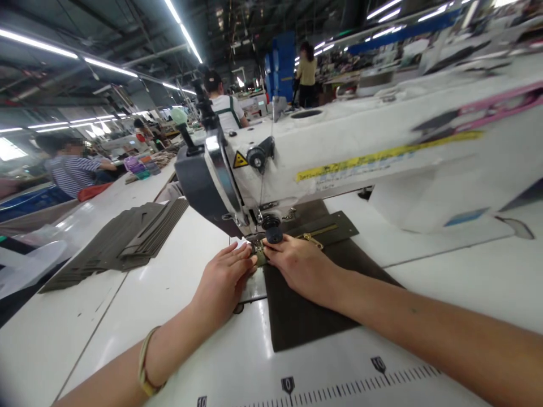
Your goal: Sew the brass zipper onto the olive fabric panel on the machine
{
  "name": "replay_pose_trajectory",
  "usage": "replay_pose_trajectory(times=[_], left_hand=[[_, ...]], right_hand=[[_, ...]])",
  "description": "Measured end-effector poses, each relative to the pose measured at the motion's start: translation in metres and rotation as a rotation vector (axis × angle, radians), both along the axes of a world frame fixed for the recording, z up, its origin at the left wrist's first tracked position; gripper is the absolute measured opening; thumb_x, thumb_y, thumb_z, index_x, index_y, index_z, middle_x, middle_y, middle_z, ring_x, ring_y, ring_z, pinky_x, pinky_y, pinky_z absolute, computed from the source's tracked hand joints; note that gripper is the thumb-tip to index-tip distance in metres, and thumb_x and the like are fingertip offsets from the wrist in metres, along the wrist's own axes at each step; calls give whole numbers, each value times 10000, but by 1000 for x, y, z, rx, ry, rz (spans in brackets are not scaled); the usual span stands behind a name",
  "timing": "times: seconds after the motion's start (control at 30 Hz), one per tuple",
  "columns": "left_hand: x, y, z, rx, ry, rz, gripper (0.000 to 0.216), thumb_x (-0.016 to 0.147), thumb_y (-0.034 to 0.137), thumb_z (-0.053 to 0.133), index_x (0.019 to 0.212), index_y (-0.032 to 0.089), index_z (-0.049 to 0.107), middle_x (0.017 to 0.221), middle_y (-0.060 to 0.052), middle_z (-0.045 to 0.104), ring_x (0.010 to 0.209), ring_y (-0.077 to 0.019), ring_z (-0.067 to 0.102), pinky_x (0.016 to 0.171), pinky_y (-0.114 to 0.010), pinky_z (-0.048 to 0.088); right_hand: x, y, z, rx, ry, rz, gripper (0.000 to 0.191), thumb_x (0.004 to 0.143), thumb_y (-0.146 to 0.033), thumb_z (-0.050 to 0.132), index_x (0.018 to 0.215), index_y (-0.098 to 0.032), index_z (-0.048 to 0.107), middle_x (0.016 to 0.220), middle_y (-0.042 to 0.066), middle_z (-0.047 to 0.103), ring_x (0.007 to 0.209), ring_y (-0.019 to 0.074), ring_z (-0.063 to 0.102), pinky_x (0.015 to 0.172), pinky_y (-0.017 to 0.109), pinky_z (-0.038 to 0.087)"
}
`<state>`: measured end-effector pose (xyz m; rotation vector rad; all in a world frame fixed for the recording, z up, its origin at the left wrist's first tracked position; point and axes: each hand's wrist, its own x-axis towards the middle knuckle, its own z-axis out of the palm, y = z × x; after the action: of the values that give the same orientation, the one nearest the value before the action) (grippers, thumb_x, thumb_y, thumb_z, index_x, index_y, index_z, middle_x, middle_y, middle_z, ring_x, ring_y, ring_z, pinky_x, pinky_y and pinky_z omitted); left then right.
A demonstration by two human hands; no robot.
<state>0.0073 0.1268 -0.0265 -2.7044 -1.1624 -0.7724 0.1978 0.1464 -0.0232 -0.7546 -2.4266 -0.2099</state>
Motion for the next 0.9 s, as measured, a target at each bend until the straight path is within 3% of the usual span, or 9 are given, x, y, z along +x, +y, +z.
replay_pose_trajectory(times=[0.33,0.6,0.9], left_hand=[[-2,8,-1,-32,-53,-16,105,843,125,541,773,155,614,931,-62,685,923,-187,640,927,-348,464],[-3,12,2,14,-53,-53,123,842,105,522,785,151,620,921,-66,690,880,-199,652,883,-348,491],[-3,15,1,9,-42,-39,138,834,90,516,772,151,623,927,-73,688,887,-187,648,899,-347,484]], right_hand=[[0,4,-5,-94,-11,-21,226,838,-74,453,934,-142,646,1013,80,663,912,185,615,824,311,512],[-2,5,-2,-192,-145,-125,241,837,-95,444,964,-154,641,1004,98,654,948,198,591,821,319,482],[-1,8,0,-202,-175,-132,265,813,-79,440,965,-163,639,987,95,649,957,193,579,824,308,463]])
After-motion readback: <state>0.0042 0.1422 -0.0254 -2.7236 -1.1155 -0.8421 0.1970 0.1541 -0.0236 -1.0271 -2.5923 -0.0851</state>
